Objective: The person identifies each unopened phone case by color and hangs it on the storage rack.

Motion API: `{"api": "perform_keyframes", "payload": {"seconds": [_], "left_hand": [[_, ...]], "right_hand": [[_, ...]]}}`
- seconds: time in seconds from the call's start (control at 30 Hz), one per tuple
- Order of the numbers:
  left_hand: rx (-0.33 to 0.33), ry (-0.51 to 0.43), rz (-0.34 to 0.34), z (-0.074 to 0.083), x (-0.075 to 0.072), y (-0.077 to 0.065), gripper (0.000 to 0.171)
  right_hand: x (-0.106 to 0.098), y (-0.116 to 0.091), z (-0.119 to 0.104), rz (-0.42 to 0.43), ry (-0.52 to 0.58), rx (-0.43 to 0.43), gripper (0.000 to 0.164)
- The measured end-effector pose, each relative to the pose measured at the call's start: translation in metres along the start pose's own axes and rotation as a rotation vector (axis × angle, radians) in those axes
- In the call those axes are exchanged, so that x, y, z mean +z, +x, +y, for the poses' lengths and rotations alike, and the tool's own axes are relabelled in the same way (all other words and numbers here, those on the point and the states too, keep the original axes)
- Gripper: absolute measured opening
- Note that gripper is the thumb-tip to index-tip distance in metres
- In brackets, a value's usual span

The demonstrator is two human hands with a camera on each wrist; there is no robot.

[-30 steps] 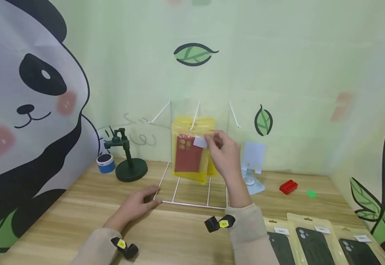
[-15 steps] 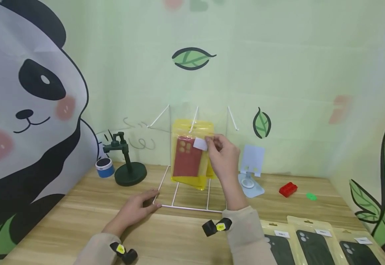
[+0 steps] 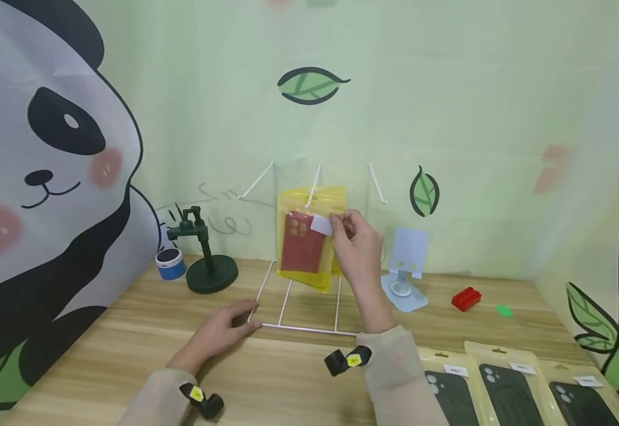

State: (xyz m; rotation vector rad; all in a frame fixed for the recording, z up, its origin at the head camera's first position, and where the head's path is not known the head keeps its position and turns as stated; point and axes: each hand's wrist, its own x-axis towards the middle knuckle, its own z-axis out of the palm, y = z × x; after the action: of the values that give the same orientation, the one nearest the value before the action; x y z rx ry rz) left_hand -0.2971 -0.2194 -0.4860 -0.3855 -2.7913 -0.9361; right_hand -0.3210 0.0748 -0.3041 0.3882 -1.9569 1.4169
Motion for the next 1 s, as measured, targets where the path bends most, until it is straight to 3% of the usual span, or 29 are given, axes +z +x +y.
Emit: {"api": "perform_keyframes", "payload": {"seconds": [0.2,1.0], "left_hand": [[-0.011,0.008,-0.006,-0.0001,0.0,-0.0006,0.058],[-0.028,0.004,-0.009,0.0016,-0.0024,-0.0011,0.058]], "right_hand": [[-0.0001,-0.0001,0.0005,0.0,-0.012,0.006,0.018],[-0.0019,0.0007,0.0011,-0.19,0.138,0.149,0.038]]}}
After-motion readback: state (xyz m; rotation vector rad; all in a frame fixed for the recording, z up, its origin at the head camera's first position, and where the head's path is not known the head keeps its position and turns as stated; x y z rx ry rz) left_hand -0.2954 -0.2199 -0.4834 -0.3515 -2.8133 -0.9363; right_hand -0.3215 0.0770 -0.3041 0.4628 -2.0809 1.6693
